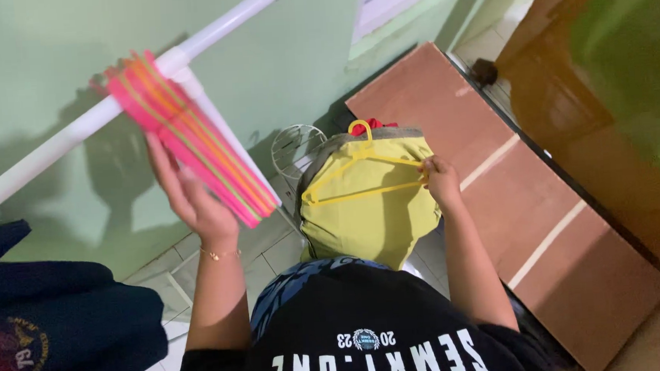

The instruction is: Folding a yellow shirt and organizing it with other garments on a bench.

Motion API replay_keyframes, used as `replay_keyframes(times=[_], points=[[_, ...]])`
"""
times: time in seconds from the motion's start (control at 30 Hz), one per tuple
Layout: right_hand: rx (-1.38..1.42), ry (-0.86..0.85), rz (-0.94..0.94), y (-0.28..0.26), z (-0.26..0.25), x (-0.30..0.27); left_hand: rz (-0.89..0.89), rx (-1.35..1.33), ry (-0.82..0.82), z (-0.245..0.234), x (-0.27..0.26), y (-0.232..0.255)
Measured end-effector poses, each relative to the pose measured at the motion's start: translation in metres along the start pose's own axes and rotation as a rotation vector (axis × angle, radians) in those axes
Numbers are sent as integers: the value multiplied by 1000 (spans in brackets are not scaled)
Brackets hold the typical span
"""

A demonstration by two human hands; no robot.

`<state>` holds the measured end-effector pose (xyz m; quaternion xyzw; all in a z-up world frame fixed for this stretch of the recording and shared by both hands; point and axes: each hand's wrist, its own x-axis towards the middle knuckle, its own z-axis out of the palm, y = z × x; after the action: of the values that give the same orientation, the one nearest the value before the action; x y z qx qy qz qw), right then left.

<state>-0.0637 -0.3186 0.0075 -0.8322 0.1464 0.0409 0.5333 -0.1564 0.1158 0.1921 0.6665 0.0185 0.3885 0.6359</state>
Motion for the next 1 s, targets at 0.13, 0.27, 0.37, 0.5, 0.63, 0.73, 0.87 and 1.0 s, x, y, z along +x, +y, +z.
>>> replay_keyframes(times=[0.13,0.27,0.37,0.5,0.63,0.73,0.87,1.0], points=[[-1,10,13,-1,4,1,-34,-152,35,-5,-50,-42],[-215,145,-122,5,10,6,-69,82,50,-8,-131,-116],[-326,255,-218,14,16,13,-214,98,-112,7,-160,-123],[-332,344,-167,14,26,16,-70,189,-489,40,-136,-91],[-284,360,-73,-7,28,16,-66,213,-597,64,-124,-120],[-334,375,-33,-10,28,18,-69,224,-593,81,-116,-153],[-523,416,-109,-15,29,14,-208,206,-528,104,-100,-218],[-627,409,-504,-19,55,-2,-464,141,-421,117,-89,-300]])
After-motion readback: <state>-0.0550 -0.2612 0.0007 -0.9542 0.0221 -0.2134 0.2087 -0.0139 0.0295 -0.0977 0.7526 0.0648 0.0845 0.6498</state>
